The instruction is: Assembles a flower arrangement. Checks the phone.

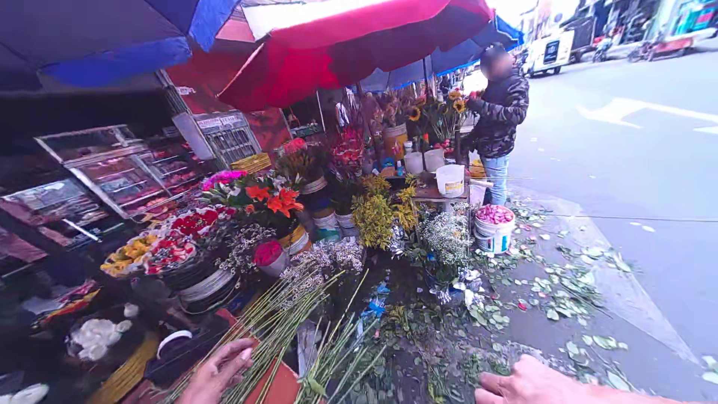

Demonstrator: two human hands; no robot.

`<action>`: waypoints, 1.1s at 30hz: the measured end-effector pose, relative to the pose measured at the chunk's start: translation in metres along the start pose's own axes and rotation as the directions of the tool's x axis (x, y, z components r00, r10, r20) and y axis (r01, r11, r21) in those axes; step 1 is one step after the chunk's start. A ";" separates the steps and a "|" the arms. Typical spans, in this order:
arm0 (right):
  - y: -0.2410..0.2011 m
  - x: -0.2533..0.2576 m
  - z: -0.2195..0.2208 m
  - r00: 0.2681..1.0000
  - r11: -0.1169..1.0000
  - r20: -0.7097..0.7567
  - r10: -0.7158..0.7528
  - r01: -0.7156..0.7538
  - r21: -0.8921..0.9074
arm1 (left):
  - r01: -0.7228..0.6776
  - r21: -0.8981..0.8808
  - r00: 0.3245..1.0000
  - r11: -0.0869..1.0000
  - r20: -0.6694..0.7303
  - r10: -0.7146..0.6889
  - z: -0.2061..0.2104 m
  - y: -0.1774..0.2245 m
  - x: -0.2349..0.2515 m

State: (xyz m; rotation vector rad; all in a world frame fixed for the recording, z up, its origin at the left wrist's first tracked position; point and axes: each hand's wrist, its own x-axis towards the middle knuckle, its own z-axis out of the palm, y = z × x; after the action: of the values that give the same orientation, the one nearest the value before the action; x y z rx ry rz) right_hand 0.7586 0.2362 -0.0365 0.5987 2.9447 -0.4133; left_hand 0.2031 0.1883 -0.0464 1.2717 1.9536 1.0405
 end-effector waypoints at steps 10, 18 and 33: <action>0.017 -0.047 0.017 0.980 0.991 0.159 -0.121 0.109 0.080 | -0.196 0.132 0.899 0.972 0.419 0.125 0.082 0.047 -0.044; 0.061 -0.060 -0.035 0.967 0.846 -0.188 -0.175 0.245 0.473 | -0.240 -0.161 0.704 0.957 0.650 0.285 0.151 0.055 -0.052; 0.078 0.005 0.008 0.428 0.163 -0.524 0.736 0.640 0.751 | 0.196 -0.967 0.775 0.162 0.254 0.578 0.363 0.103 -0.064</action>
State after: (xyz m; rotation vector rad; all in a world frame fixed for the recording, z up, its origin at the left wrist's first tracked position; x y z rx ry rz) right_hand 0.7857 0.3051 -0.0637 1.4463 2.5849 -3.3205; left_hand 0.5646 0.2610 -0.1473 0.8293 0.2484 1.4159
